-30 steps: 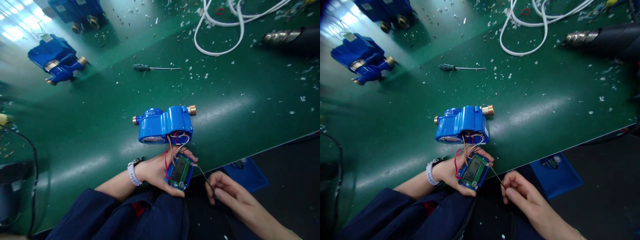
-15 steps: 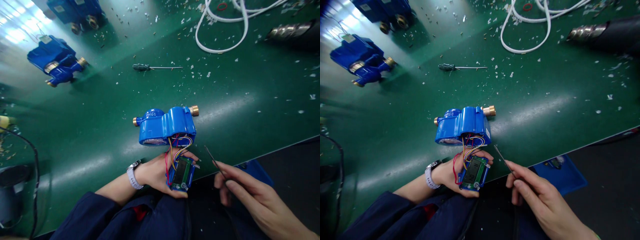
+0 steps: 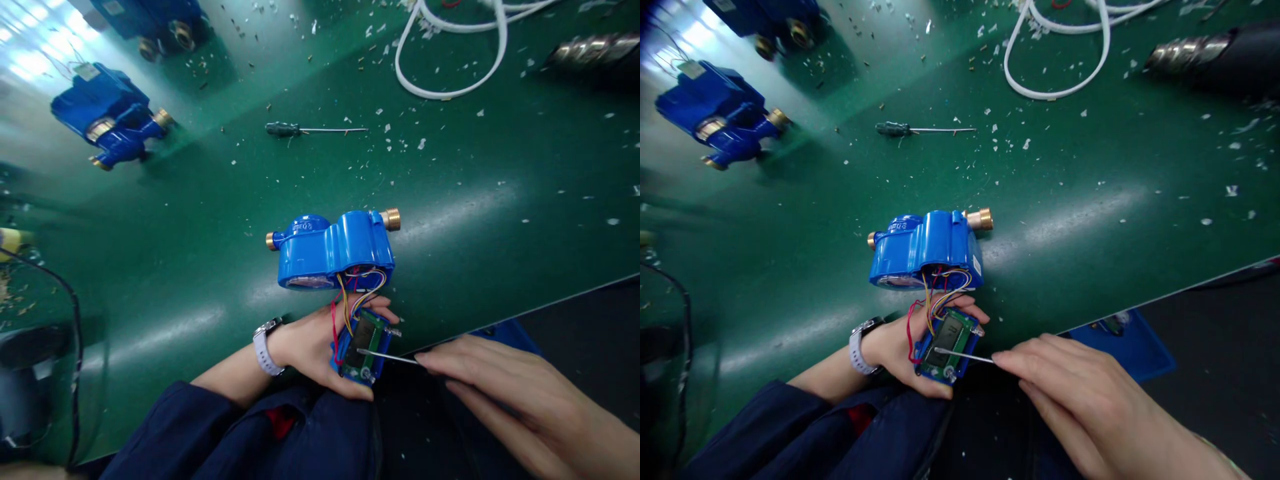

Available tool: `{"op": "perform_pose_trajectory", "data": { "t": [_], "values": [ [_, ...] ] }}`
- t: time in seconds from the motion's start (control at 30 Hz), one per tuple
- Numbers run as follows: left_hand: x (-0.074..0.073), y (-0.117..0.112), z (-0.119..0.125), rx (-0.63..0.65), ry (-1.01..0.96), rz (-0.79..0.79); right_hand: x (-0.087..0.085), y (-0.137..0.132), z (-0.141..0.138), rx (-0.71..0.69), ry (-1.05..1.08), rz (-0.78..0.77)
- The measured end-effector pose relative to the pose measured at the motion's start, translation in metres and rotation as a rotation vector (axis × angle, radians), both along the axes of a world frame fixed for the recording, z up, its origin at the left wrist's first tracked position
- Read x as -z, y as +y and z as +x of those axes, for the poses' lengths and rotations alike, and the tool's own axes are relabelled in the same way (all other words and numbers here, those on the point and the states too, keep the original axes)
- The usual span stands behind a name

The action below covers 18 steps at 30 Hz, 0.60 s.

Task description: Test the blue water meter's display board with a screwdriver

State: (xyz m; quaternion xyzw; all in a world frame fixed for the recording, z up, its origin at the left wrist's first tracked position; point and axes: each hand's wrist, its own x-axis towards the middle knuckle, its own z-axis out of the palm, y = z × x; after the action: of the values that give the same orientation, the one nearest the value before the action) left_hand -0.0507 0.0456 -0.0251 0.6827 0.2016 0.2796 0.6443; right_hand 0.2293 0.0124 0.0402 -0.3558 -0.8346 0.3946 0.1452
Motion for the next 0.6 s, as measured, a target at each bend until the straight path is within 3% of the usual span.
{"op": "perform_pose_trajectory", "data": {
  "t": [0.13, 0.23, 0.3, 0.4, 0.53, 0.6],
  "values": [
    [-0.003, -0.005, -0.009, 0.094, -0.076, -0.284, -0.004, 0.018, -0.012, -0.083, -0.026, 0.108],
    [-0.006, -0.019, -0.015, 0.052, -0.201, -0.588, -0.006, 0.033, -0.026, -0.103, 0.009, 0.164],
    [-0.01, -0.033, -0.017, -0.035, -0.303, -0.787, -0.006, 0.042, -0.036, -0.116, 0.045, 0.123],
    [-0.014, -0.059, -0.017, -0.315, -0.404, -0.931, -0.005, 0.052, -0.049, -0.166, 0.106, 0.067],
    [-0.013, -0.085, -0.019, -0.837, -0.304, -0.906, -0.003, 0.056, -0.061, -0.24, 0.094, 0.109],
    [-0.01, -0.091, -0.023, -0.986, -0.23, -0.831, -0.001, 0.057, -0.066, -0.262, 0.056, 0.159]
  ]
}}
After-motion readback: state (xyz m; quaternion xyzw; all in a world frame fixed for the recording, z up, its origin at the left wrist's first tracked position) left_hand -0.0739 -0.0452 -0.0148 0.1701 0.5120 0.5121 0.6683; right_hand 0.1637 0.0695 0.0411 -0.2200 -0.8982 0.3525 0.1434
